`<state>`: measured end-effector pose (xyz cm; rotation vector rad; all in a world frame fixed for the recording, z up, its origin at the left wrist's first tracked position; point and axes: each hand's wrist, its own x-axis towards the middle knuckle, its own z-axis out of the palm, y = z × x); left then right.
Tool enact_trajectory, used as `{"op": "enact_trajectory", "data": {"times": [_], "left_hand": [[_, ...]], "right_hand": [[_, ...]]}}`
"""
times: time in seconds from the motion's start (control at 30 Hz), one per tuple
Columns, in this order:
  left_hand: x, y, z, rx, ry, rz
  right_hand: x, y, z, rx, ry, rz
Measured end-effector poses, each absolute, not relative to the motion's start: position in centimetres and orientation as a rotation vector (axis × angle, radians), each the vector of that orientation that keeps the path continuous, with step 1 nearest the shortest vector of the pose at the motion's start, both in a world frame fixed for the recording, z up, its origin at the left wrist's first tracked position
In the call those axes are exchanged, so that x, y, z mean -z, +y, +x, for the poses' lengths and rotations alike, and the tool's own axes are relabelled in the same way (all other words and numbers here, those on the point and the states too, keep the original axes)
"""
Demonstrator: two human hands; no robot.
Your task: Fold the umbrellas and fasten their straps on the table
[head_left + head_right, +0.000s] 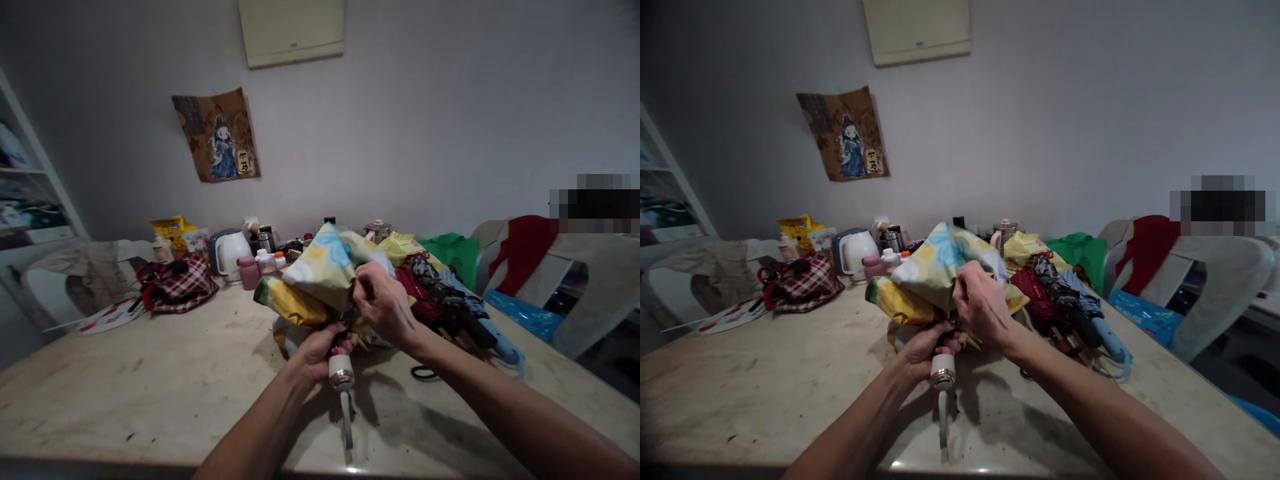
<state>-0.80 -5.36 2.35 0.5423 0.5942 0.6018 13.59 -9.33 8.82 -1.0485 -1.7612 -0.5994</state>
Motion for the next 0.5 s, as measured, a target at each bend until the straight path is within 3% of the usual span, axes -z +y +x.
{"op": "enact_trajectory", "data": {"times": [0.1, 0.23, 0.5], "left_hand": [[-3.0, -5.6, -0.8, -0.553, 0.614, 0.491], [-3.7, -5.7, -0.9, -0.583, 0.628, 0.428], [-3.9, -6.0, -0.9, -0.738, 0.697, 0.476]], "right_hand": [[-9.8, -8.0, 15.4, 0.994, -1.561, -1.347], [-9.7, -6.7, 16.6, 1.142, -1.474, -1.772], [-9.0, -9.2, 14.4, 1.195, -2.174, -1.591]]}}
